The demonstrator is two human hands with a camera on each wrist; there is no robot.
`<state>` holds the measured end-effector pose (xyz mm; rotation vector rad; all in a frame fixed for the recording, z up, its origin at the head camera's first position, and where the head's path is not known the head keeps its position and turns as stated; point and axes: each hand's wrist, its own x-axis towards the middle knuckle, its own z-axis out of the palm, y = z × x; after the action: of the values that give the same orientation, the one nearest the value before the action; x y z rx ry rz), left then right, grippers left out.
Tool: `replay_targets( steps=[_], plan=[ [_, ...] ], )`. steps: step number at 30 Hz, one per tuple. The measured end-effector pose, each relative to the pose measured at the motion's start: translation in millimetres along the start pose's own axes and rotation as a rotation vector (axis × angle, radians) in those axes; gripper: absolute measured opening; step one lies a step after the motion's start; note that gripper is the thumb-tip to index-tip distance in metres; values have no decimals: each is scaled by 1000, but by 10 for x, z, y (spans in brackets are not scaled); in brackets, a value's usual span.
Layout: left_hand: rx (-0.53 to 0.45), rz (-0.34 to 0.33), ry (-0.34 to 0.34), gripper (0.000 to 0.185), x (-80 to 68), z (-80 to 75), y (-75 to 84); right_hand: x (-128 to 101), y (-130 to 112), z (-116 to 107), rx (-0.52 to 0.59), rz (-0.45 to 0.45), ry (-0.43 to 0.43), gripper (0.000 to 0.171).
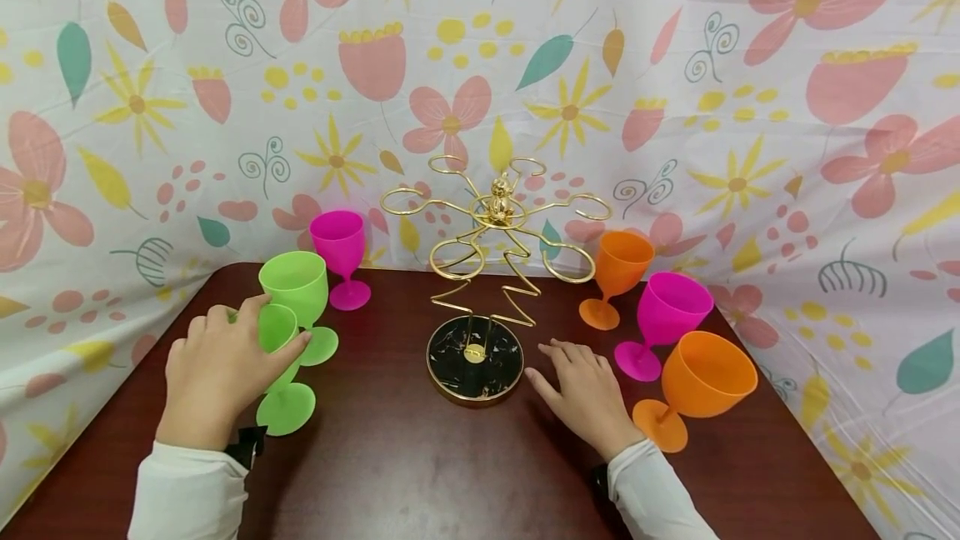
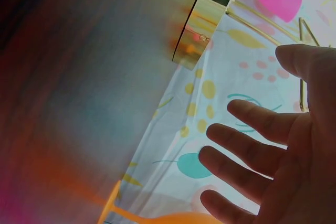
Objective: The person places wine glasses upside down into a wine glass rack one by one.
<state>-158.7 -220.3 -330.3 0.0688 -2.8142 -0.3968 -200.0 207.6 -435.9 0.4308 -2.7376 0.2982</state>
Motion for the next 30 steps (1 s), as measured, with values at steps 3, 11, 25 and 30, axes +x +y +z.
replay_targets(
  steps=[3, 11, 25, 30],
  plan=[
    [0, 5, 10, 85, -10, -15, 4, -1, 0, -1, 2, -9, 8, 51],
    [-161, 48, 15, 80, -32, -65, 47, -25, -23, -9, -21, -33, 3, 38],
    [-386, 82, -133, 77, -6, -106, 133, -16, -93, -100, 91, -61, -111, 21],
    [-407, 90, -173, 77, 22, -80, 127, -34, -109, -99, 159, -49, -173, 21]
  ],
)
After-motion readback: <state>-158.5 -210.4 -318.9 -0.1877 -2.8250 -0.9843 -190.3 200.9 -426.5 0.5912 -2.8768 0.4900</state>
